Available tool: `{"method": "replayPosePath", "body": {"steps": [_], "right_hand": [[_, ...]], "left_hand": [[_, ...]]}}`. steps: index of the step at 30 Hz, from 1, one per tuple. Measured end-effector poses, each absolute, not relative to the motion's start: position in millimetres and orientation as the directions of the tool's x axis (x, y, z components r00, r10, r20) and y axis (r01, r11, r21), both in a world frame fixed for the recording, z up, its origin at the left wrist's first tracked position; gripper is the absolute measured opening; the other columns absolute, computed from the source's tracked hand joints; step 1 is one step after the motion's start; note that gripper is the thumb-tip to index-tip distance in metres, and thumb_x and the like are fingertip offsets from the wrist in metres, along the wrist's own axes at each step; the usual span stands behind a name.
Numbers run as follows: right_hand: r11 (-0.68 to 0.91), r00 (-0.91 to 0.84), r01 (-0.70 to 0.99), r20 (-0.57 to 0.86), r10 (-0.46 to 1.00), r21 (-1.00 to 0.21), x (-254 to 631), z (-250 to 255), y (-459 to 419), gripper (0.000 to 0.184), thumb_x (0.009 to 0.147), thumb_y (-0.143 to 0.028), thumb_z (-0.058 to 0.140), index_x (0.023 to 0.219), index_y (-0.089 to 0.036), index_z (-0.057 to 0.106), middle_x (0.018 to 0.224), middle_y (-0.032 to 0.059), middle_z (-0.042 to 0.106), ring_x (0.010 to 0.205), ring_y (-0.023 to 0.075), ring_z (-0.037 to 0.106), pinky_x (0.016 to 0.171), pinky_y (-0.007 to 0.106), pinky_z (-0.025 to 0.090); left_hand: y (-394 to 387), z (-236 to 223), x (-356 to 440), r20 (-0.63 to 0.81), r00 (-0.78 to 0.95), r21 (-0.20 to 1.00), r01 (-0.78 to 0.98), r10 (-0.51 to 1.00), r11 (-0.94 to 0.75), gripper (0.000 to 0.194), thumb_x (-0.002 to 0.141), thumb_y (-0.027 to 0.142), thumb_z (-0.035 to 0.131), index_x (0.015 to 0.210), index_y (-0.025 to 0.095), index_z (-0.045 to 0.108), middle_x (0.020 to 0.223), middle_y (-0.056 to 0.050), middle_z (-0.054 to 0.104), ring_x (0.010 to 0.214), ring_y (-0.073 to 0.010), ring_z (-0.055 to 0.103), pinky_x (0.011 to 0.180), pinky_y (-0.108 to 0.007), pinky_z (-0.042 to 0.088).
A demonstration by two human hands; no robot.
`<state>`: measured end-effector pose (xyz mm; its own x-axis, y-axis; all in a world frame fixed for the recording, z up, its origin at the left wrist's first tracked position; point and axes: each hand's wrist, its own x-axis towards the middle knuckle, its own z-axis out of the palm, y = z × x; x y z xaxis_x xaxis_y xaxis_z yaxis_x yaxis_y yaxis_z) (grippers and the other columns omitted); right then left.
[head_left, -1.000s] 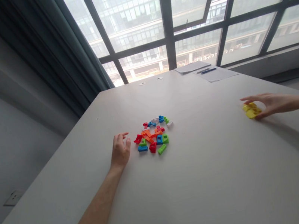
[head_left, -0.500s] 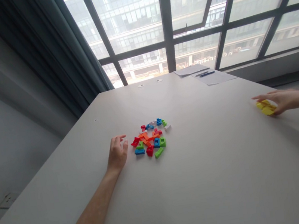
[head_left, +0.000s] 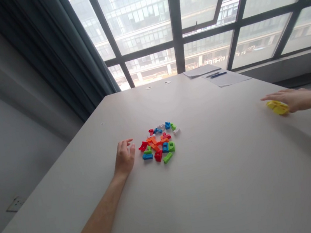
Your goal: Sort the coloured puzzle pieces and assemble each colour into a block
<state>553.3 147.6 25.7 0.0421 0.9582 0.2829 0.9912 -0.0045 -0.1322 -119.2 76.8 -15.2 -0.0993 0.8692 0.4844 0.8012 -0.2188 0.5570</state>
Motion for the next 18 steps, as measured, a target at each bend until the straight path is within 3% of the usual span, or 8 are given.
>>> {"method": "replayPosePath", "body": {"steps": [2,3,6,9,13,18], "right_hand": [[0.022,-0.014,0.996,0.089,0.996,-0.09,537,28,141,0.055,0.059,-0.01,0.053,0.108,-0.023,0.074,0.124,0.0156,0.066,0.113,0.0337,0.061,0.087,0.048,0.045],[0.069,-0.063,0.994,0.071,0.995,-0.082,525,30,138,0.058,0.06,-0.009,0.054,0.114,-0.022,0.071,0.13,0.0158,0.062,0.12,0.0339,0.057,0.094,0.047,0.043],[0.305,-0.281,0.944,0.174,0.944,-0.125,466,36,122,0.056,0.07,-0.025,0.061,0.126,-0.025,0.062,0.138,0.0135,0.056,0.128,0.0363,0.048,0.104,0.053,0.037],[0.523,-0.446,0.804,0.296,0.845,-0.281,386,37,101,0.045,0.085,-0.045,0.054,0.127,-0.029,0.058,0.142,0.0098,0.051,0.13,0.0326,0.047,0.104,0.052,0.042],[0.628,-0.507,0.686,0.378,0.775,-0.368,293,23,78,0.032,0.093,-0.042,0.048,0.119,-0.027,0.059,0.135,0.0115,0.054,0.125,0.028,0.052,0.102,0.048,0.045],[0.622,-0.492,0.717,0.405,0.771,-0.314,248,-12,68,0.031,0.094,-0.03,0.046,0.124,-0.027,0.055,0.137,0.0128,0.052,0.126,0.0279,0.049,0.101,0.053,0.043]], "left_hand": [[77,-16,-119,0.482,-0.093,0.547,0.808,0.871,-0.217,0.03,0.086,0.034,0.043,0.104,0.016,0.058,0.107,-0.012,0.058,0.096,-0.025,0.061,0.089,-0.044,0.053],[77,-16,-118,0.481,-0.085,0.54,0.813,0.873,-0.219,0.03,0.086,0.034,0.043,0.104,0.016,0.058,0.108,-0.012,0.057,0.096,-0.0251,0.061,0.09,-0.045,0.052],[76,-16,-117,0.477,-0.043,0.509,0.828,0.878,-0.236,0.03,0.088,0.033,0.042,0.107,0.015,0.057,0.11,-0.012,0.056,0.099,-0.0253,0.06,0.093,-0.045,0.051],[73,-16,-116,0.495,0.021,0.446,0.852,0.869,-0.275,0.031,0.089,0.032,0.041,0.109,0.015,0.056,0.11,-0.013,0.056,0.102,-0.0261,0.058,0.096,-0.045,0.048],[66,-13,-114,0.549,0.128,0.338,0.87,0.826,-0.359,0.028,0.093,0.029,0.039,0.11,0.015,0.055,0.112,-0.013,0.057,0.11,-0.0275,0.055,0.101,-0.047,0.043],[53,-7,-99,0.569,0.232,0.293,0.839,0.789,-0.459,0.024,0.096,0.026,0.039,0.111,0.017,0.055,0.115,-0.012,0.057,0.111,-0.0253,0.054,0.099,-0.045,0.043]]}}
